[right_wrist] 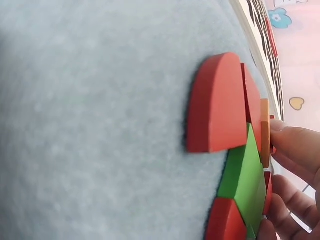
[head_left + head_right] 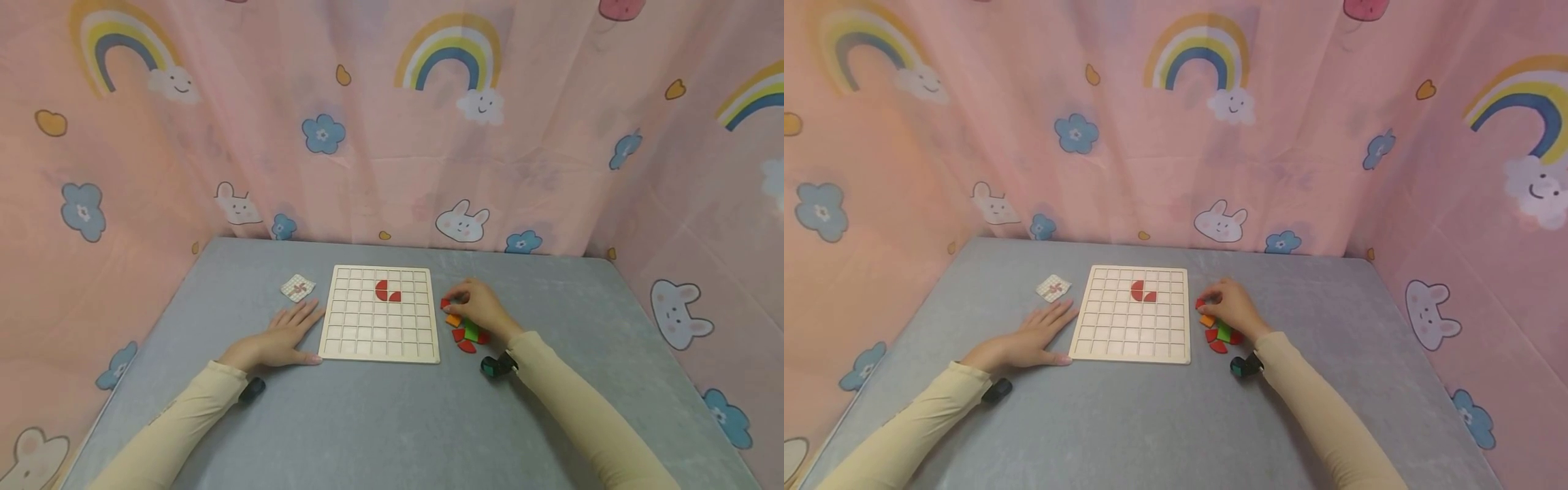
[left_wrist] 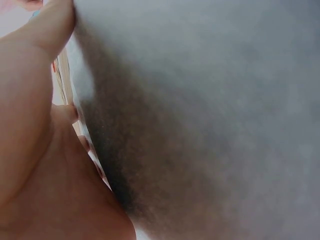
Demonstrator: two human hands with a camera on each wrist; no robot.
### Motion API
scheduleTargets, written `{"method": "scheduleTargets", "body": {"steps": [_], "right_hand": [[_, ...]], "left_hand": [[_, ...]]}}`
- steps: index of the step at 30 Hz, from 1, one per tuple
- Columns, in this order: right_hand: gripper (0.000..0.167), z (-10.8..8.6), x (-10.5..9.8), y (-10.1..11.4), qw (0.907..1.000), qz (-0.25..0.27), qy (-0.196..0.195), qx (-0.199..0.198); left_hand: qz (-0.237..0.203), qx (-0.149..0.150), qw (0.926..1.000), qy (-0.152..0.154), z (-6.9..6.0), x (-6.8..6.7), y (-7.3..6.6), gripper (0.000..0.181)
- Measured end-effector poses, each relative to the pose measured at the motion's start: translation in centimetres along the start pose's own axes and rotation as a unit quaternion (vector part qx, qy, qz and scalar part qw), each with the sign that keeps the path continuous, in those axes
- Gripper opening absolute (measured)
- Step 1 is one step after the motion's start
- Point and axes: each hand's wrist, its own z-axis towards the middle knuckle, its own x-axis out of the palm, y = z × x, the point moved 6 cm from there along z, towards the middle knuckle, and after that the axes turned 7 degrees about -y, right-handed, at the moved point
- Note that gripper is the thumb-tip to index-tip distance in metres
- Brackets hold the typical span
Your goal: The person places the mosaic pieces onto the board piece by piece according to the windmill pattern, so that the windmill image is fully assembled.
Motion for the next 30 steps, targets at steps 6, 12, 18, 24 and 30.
{"method": "scheduleTargets", "body": {"steps": [6, 12, 18, 24, 30], "right_hand": [[0.025, 0.1, 0.0, 0.0, 0.9998, -0.005, -0.007, -0.019], [0.024, 0.0, 0.0, 0.4, 0.9992, -0.012, -0.006, -0.038], [0.025, 0.0, 0.0, 0.5, 0.9991, -0.019, -0.006, -0.037], [0.026, 0.2, 0.1, 0.6, 0.9992, -0.015, -0.013, -0.034], [0.028, 0.4, 0.2, 1.2, 0.9987, -0.02, -0.02, -0.043]], "left_hand": [[0.001, 0.001, 1.0, -0.001, 0.0, 0.0, 0.1, 0.101], [0.015, -0.011, 0.9998, 0.006, 0.0, 0.0, 0.0, 0.1], [0.012, -0.01, 0.9999, 0.003, 0.0, 0.1, 0.0, 0.1], [0.008, -0.01, 0.9999, 0.004, 0.0, 0.0, -0.1, 0.1], [0.018, -0.015, 0.9997, 0.008, 0.0, 0.0, -0.1, 0.099]]}}
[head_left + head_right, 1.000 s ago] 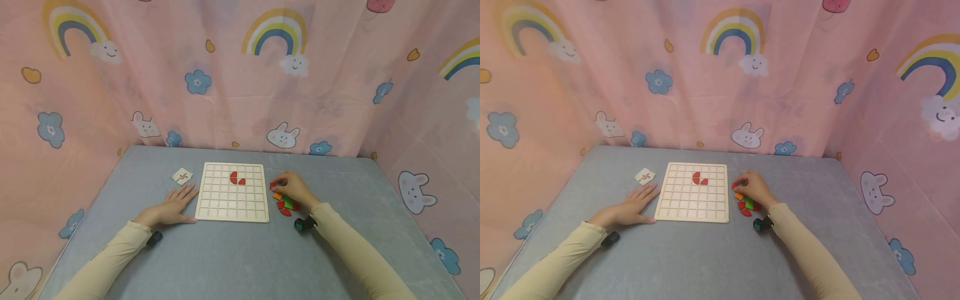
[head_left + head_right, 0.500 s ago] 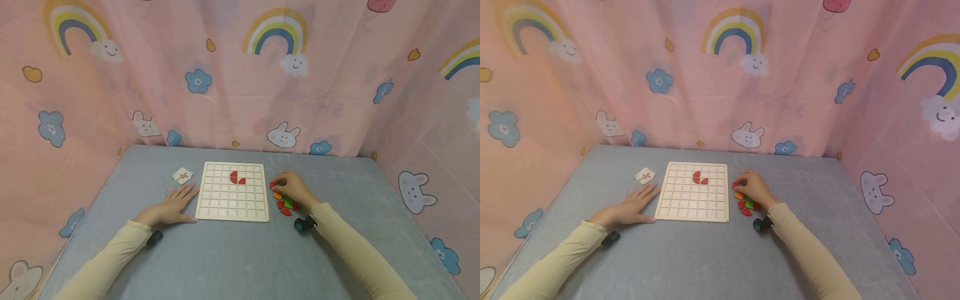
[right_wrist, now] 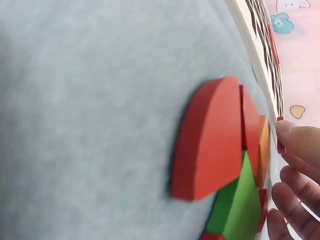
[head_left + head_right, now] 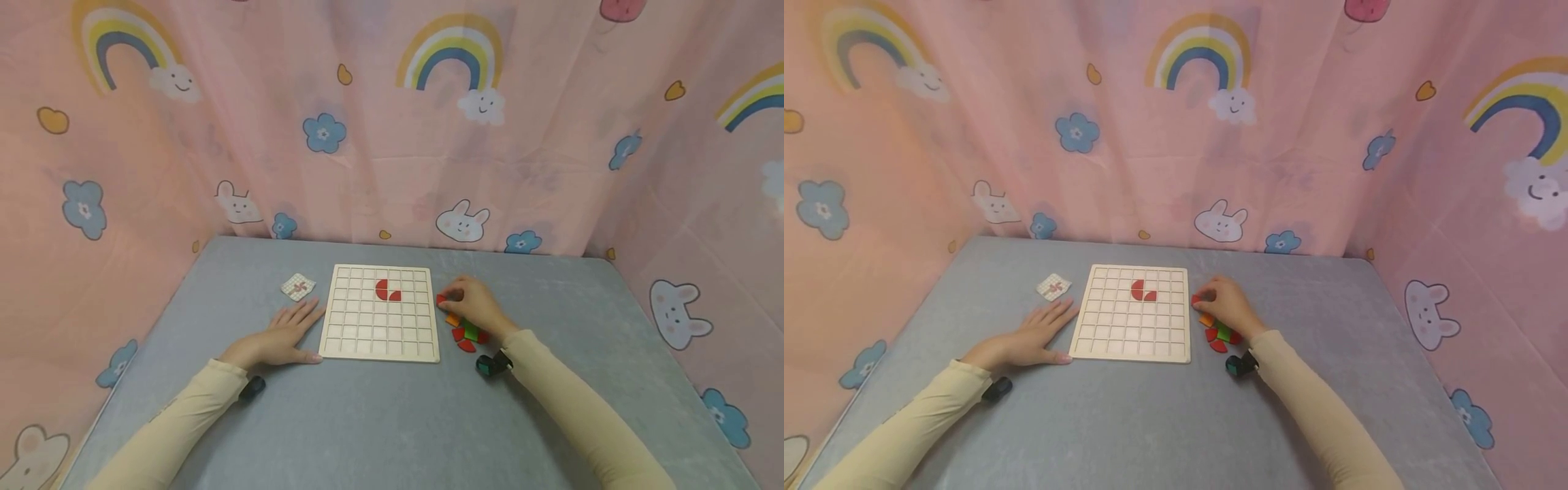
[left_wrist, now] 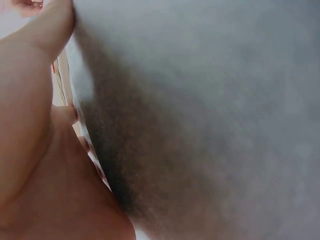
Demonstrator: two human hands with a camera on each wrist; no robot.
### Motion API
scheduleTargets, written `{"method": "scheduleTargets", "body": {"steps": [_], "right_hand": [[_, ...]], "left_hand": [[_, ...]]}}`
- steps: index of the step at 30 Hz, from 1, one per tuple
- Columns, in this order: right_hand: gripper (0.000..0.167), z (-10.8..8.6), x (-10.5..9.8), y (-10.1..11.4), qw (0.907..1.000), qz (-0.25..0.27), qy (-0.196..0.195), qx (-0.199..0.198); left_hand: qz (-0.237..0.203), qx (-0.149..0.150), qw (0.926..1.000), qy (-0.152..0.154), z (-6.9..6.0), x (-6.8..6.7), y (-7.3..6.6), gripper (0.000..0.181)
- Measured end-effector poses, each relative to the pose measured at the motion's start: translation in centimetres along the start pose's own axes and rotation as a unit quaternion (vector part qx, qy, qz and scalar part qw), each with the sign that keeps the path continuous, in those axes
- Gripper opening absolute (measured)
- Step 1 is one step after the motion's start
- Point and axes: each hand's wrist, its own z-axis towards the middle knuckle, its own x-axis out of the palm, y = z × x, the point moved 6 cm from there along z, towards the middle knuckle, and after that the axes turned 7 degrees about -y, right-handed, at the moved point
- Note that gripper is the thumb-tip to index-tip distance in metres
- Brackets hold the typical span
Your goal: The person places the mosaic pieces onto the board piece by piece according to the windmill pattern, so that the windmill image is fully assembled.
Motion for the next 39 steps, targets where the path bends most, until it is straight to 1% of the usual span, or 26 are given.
{"method": "scheduleTargets", "body": {"steps": [3, 7, 8, 10, 12, 16, 19, 22, 24, 27, 33, 39], "right_hand": [[0.028, 0.1, 0.1, 0.4, 1.0, 0.005, -0.001, -0.006], [0.028, 0.4, 0.4, 1.0, 0.9999, 0.012, 0.006, -0.007], [0.028, 0.5, 0.5, 1.2, 0.9998, 0.014, 0.009, -0.007], [0.029, 0.6, 0.7, 1.6, 0.9997, 0.02, 0.014, -0.006], [0.03, 0.8, 0.8, 2.0, 0.9995, 0.022, 0.016, -0.013], [0.029, 1.2, 1.2, 2.7, 0.9993, 0.027, 0.015, -0.02], [0.025, 1.5, 1.4, 3.0, 0.9992, 0.032, 0.013, -0.021], [0.018, 1.9, 1.7, 3.3, 0.9991, 0.036, 0.012, -0.021], [0.014, 2.1, 1.9, 3.5, 0.9989, 0.039, 0.012, -0.022], [0.012, 2.3, 2.3, 3.6, 0.9988, 0.04, 0.016, -0.023], [0.018, 2.4, 2.8, 3.7, 0.9976, 0.058, 0.035, -0.015], [0.026, 2.5, 3.2, 3.9, 0.9937, 0.079, 0.077, -0.02]], "left_hand": [[-0.004, 0.003, 1.0, -0.002, 0.1, 0.2, 0.2, 0.1], [-0.023, 0.014, 0.9996, -0.007, 0.0, 0.2, 0.2, 0.102], [-0.027, 0.017, 0.9995, -0.008, -0.1, 0.0, 0.0, 0.101], [-0.029, 0.019, 0.9994, -0.009, -0.2, -0.1, -0.1, 0.101], [-0.022, 0.015, 0.9996, -0.006, -0.2, -0.2, -0.1, 0.1], [-0.023, 0.014, 0.9996, -0.007, -0.1, -0.1, -0.1, 0.1], [-0.025, 0.011, 0.9996, -0.007, 0.1, 0.2, 0.4, 0.101], [-0.016, 0.009, 0.9998, -0.008, 0.3, 0.7, 0.9, 0.101], [-0.012, 0.008, 0.9998, -0.01, 0.4, 0.9, 1.2, 0.101], [-0.01, 0.008, 0.9999, -0.012, 0.4, 0.9, 1.2, 0.101], [-0.01, 0.009, 0.9998, -0.013, 0.4, 0.9, 1.2, 0.101], [-0.009, 0.007, 0.9998, -0.014, 0.4, 0.9, 1.1, 0.101]]}}
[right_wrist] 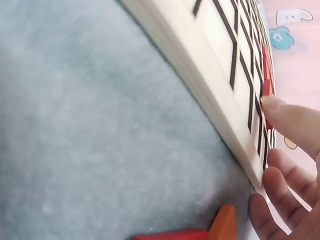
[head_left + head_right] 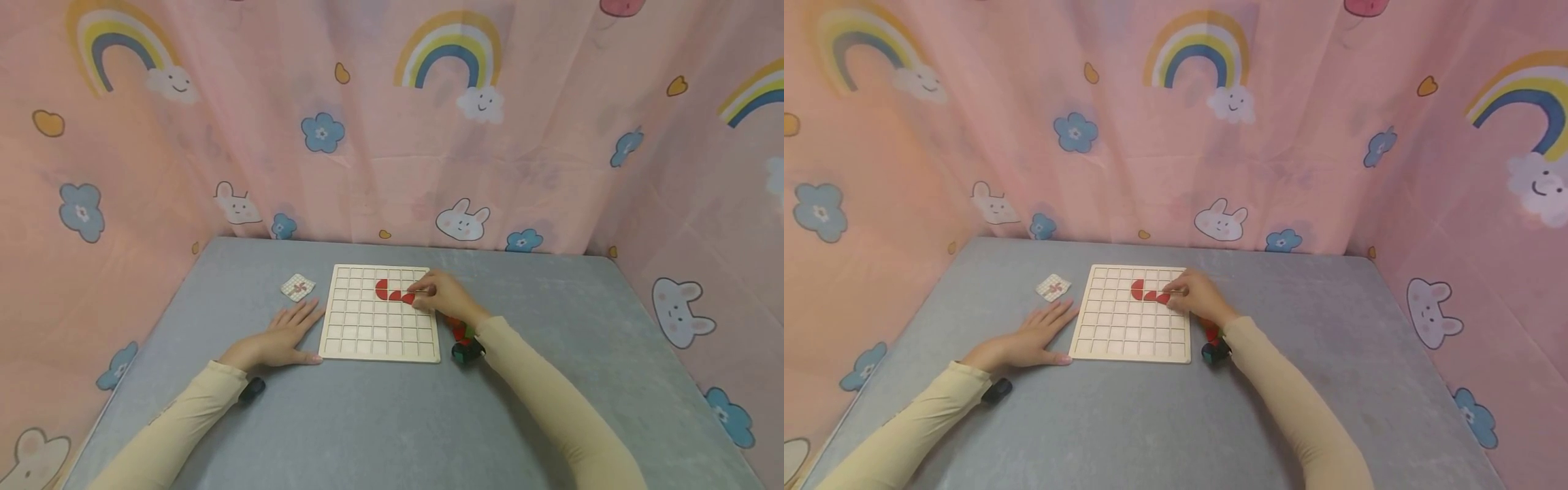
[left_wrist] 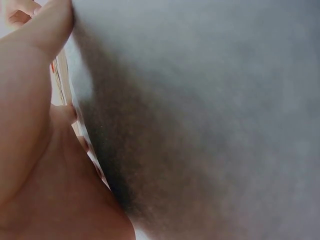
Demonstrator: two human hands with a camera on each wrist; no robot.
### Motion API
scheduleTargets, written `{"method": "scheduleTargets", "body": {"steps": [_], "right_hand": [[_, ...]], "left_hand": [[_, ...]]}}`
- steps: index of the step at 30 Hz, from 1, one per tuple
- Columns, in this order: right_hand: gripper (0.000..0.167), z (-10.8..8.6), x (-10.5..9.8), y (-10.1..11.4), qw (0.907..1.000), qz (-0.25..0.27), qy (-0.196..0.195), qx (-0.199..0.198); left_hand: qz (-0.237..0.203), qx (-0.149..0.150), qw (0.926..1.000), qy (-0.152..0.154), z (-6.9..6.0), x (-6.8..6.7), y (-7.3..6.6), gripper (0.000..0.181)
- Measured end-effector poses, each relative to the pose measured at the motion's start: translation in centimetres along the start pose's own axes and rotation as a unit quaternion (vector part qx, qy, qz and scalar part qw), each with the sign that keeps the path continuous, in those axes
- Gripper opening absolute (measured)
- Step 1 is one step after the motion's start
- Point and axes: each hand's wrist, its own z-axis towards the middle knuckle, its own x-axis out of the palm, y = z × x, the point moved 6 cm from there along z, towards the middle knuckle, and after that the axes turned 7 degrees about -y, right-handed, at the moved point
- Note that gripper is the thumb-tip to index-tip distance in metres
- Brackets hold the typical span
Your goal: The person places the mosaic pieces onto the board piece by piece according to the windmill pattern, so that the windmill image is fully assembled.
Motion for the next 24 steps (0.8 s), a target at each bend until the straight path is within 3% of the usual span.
{"method": "scheduleTargets", "body": {"steps": [6, 24], "right_hand": [[0.025, 0.18, 0.24, 0.28, 0.9999, -0.006, 0.012, 0.004], [0.019, 0.35, 0.4, 0.26, 0.9979, -0.025, -0.057, 0.016]], "left_hand": [[-0.013, 0.008, 0.9999, 0.001, -0.15, -0.37, -0.3, 0.106], [0.0, 0.0, 1.0, 0.001, 0.15, 0.22, 0.32, 0.102]]}}
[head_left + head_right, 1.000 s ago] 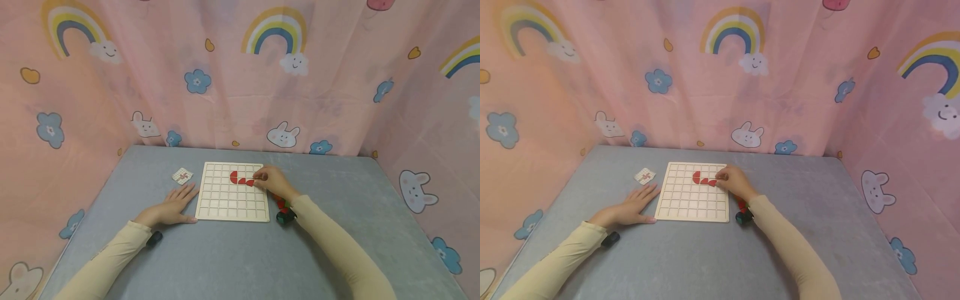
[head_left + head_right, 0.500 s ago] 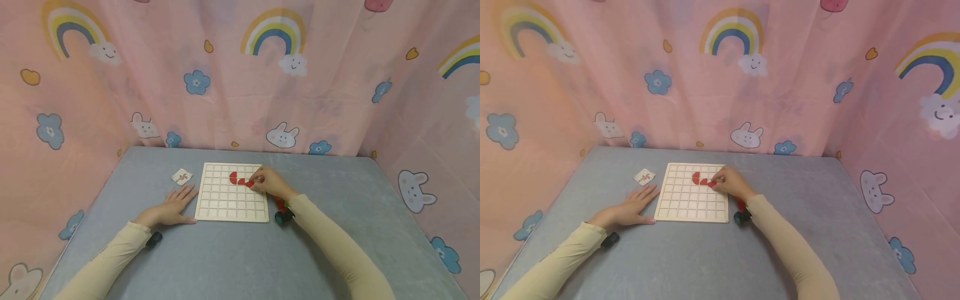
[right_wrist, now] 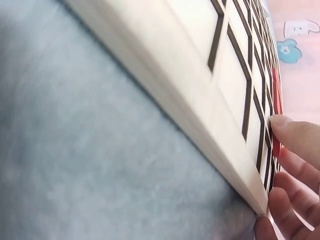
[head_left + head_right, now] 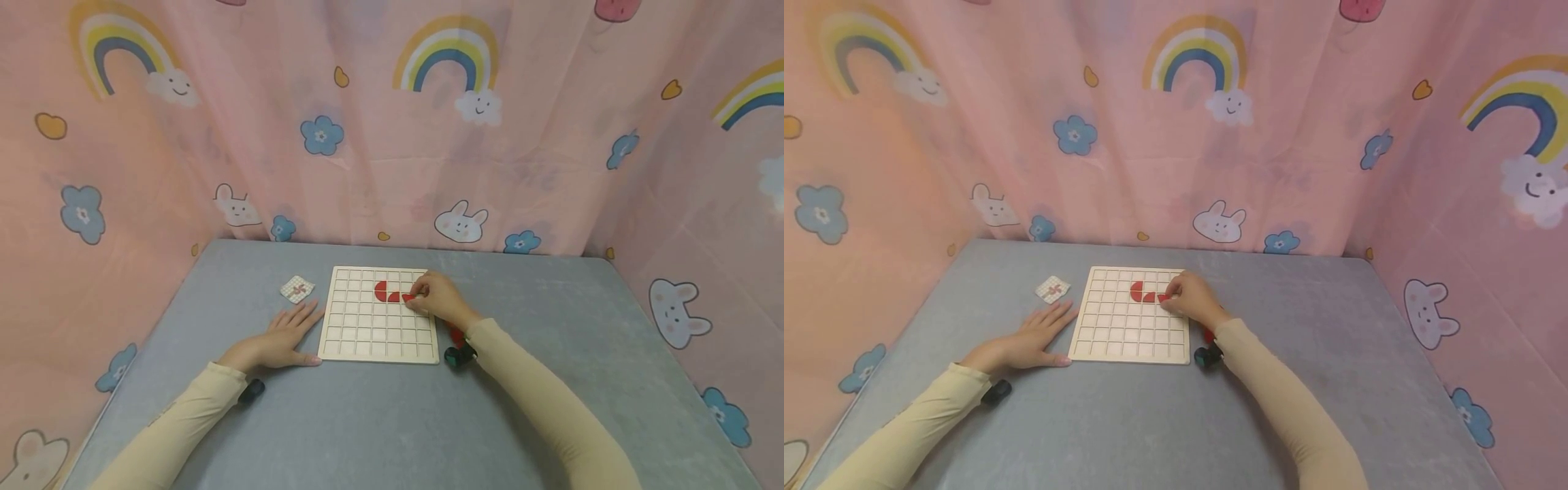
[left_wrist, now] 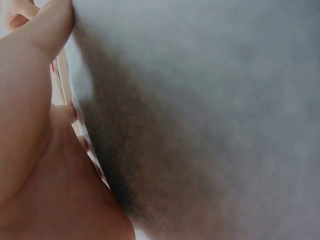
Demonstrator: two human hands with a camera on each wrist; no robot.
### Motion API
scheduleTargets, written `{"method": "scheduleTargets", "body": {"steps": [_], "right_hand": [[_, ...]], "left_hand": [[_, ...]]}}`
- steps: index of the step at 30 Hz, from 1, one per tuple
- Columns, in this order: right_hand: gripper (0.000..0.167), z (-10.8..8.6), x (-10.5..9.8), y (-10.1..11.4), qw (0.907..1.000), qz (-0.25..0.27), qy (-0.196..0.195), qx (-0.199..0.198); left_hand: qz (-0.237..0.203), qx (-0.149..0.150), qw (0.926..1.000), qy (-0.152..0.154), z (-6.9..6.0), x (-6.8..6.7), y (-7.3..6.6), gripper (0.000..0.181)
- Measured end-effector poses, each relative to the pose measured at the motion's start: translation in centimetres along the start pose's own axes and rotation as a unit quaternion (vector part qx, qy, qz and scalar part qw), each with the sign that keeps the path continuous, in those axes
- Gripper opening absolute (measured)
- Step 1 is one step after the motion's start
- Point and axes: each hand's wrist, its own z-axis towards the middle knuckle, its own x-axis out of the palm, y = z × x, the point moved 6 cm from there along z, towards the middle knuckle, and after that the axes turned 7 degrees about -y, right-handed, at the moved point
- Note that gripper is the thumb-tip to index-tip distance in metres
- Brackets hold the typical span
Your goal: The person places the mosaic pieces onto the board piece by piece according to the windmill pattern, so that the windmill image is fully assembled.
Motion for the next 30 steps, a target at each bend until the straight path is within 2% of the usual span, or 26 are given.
{"method": "scheduleTargets", "body": {"steps": [14, 18, 26, 30], "right_hand": [[0.017, -0.3, 0.0, 0.4, 0.9997, 0.01, -0.019, 0.015], [0.019, -0.3, 0.0, 0.5, 0.9993, -0.002, -0.027, 0.024], [0.02, -0.3, 0.1, 0.8, 0.999, -0.017, -0.033, 0.027], [0.021, -0.2, 0.1, 0.7, 0.9988, -0.016, -0.033, 0.032]], "left_hand": [[0.001, -0.001, 1.0, -0.002, 0.0, 0.0, -0.1, 0.101], [0.001, 0.0, 1.0, -0.003, 0.0, -0.1, -0.2, 0.103], [-0.015, 0.01, 0.9998, -0.001, -0.3, -0.6, -0.9, 0.104], [-0.005, 0.004, 1.0, 0.004, -0.4, -0.9, -1.2, 0.103]]}}
